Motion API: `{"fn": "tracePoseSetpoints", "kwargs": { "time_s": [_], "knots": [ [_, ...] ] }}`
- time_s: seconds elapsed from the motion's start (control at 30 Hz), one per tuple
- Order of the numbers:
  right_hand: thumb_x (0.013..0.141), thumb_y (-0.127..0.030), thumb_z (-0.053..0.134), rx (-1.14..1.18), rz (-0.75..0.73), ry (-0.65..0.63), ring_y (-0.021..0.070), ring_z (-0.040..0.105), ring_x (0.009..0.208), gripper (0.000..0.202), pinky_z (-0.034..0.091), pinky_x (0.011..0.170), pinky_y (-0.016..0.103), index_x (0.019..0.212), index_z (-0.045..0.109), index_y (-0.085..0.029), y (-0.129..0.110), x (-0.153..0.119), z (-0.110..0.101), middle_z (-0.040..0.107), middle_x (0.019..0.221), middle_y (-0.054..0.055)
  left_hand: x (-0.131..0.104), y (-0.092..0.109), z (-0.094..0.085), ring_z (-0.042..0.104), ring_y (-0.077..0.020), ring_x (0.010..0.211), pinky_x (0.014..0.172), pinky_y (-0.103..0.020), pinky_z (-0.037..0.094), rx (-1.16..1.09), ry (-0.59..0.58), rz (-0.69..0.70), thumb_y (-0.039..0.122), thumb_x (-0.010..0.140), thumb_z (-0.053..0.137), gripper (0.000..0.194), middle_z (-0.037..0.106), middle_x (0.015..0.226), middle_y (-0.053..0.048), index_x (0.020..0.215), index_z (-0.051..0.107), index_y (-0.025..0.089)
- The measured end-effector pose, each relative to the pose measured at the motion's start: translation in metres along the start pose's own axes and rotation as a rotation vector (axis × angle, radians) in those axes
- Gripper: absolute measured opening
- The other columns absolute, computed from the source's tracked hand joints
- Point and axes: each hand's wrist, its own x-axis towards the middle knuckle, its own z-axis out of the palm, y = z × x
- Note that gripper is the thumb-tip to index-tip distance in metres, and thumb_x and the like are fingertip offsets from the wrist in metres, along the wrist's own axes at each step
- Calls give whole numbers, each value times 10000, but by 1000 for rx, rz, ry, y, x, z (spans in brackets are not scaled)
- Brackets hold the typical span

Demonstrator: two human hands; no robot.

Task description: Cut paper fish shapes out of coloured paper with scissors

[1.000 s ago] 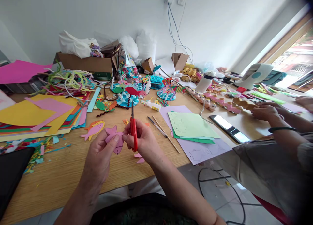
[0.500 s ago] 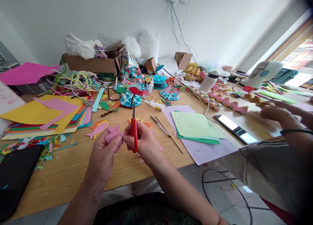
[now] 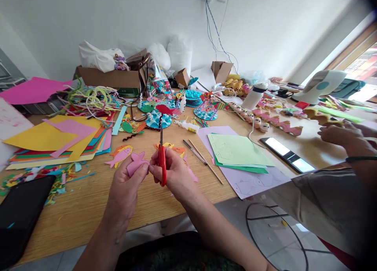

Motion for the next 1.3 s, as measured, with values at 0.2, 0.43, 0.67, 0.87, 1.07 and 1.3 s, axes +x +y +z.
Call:
{"fn": "tracePoseSetpoints", "kwargs": {
  "time_s": [0.2, 0.43, 0.67, 0.87, 1.07, 1.3],
  "knots": [
    [668, -326, 768, -47, 15, -22, 70, 443, 495, 321, 322, 454, 200, 804, 509, -191, -2, -3, -1, 528, 651, -70, 0, 2, 3, 510, -112, 593, 572, -220, 436, -23, 46, -25, 268, 578, 790, 169, 599, 609, 56, 656, 654, 206],
    [834, -464, 574, -349, 74, -124, 90, 388, 496, 321, 276, 481, 226, 697, 490, -187, -2, -22, -8, 415, 544, -63, -4, 15, 7, 510, -101, 598, 588, -203, 471, -108, 49, -77, 226, 552, 775, 137, 587, 585, 56, 602, 652, 191],
    [833, -463, 526, -386, 90, -150, 97, 386, 504, 308, 284, 488, 226, 699, 494, -188, 6, -27, -12, 409, 542, -55, -3, 16, 7, 558, -119, 620, 585, -222, 484, -120, 39, -89, 236, 589, 760, 93, 640, 637, 39, 637, 689, 199],
    [838, -519, 548, -385, 119, -187, 89, 378, 503, 372, 282, 483, 216, 682, 471, -189, 6, -29, -12, 407, 548, -55, -3, 15, 8, 555, -129, 628, 592, -221, 491, -122, 43, -87, 240, 555, 795, 123, 645, 625, 36, 618, 693, 210],
    [835, -565, 555, -353, 126, -199, 83, 363, 501, 417, 277, 480, 216, 677, 468, -189, 4, -29, -13, 401, 553, -57, -5, 17, 9, 559, -116, 614, 587, -207, 492, -117, 60, -101, 228, 533, 779, 122, 655, 608, 36, 615, 695, 196],
    [833, -554, 571, -345, 124, -202, 86, 370, 513, 407, 281, 480, 215, 689, 484, -184, 6, -29, -15, 408, 564, -53, -4, 14, 7, 558, -109, 618, 586, -190, 489, -109, 53, -99, 199, 553, 754, 85, 661, 608, 41, 611, 692, 195]
  ]
}}
